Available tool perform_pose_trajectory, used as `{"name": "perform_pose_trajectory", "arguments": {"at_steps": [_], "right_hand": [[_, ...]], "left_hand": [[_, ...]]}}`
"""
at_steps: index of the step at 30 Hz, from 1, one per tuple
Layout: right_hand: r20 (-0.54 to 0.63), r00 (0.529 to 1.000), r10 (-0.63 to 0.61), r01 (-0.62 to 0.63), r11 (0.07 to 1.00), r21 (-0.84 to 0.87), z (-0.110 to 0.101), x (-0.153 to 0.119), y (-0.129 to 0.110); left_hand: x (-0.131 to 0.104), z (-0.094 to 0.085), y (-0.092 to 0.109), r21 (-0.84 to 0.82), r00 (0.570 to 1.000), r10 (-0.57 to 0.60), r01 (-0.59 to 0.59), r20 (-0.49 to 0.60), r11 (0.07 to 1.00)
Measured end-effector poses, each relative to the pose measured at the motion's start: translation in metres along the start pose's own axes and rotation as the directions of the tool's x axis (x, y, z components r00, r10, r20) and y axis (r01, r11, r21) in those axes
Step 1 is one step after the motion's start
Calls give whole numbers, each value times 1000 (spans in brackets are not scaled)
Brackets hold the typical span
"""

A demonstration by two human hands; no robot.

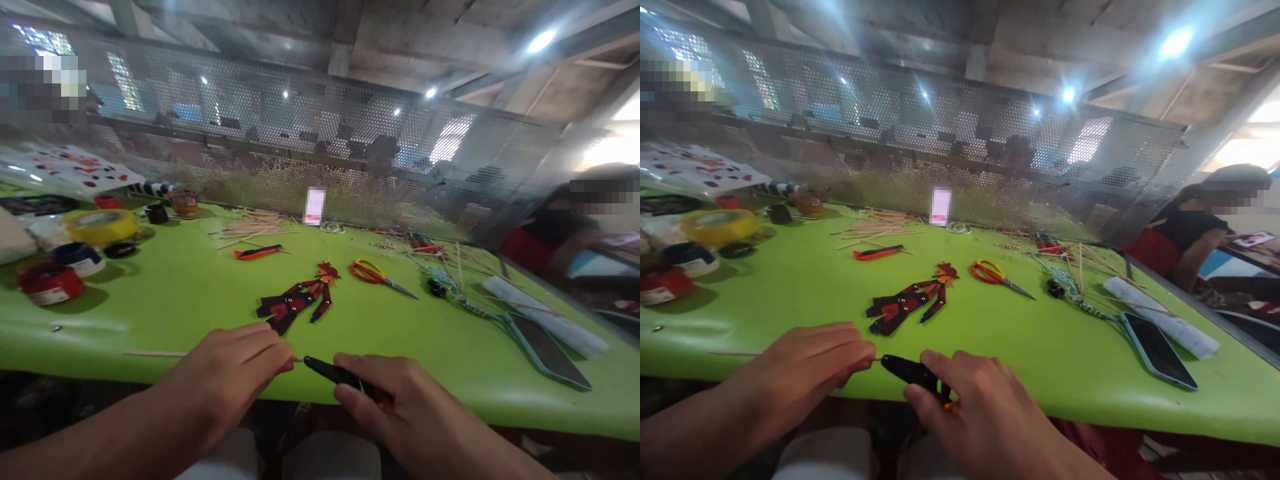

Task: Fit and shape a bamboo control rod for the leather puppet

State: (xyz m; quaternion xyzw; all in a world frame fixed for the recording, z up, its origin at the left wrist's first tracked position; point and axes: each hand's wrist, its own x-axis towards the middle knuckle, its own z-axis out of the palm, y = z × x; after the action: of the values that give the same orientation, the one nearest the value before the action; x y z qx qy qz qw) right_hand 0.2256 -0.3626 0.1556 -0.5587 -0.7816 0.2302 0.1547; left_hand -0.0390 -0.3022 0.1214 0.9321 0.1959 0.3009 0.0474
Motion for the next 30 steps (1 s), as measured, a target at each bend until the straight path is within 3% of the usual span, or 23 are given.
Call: {"name": "perform_pose_trajectory", "arguments": {"at_steps": [3,7,9,12,15,18,20,23,30], "right_hand": [[193,978,76,-122,963,241,-12,4,-8],[312,945,98,-226,886,406,-20,7,-8],[327,940,97,-235,880,413,-19,7,-5],[215,972,90,-151,946,288,-11,4,0],[-39,999,-28,27,999,-30,2,0,8],[-220,924,-314,206,890,-406,10,-3,14],[-253,868,-427,246,813,-528,12,-4,16],[-269,853,-447,247,801,-545,12,-5,15],[-248,910,-333,224,897,-381,12,-2,13]], "left_hand": [[-5,0,3,135,1000,4,-4,1,991],[-8,3,7,382,989,115,-70,-95,922],[-7,6,5,419,982,151,-91,-113,904],[-3,4,2,283,996,45,-22,-74,959],[2,-7,-1,81,976,-198,191,93,978],[9,-23,-1,-93,872,-303,363,384,927],[14,-31,-1,-171,837,-280,398,471,901],[18,-32,2,-213,875,-248,359,415,909],[6,-19,4,-116,926,-242,285,289,951]]}}
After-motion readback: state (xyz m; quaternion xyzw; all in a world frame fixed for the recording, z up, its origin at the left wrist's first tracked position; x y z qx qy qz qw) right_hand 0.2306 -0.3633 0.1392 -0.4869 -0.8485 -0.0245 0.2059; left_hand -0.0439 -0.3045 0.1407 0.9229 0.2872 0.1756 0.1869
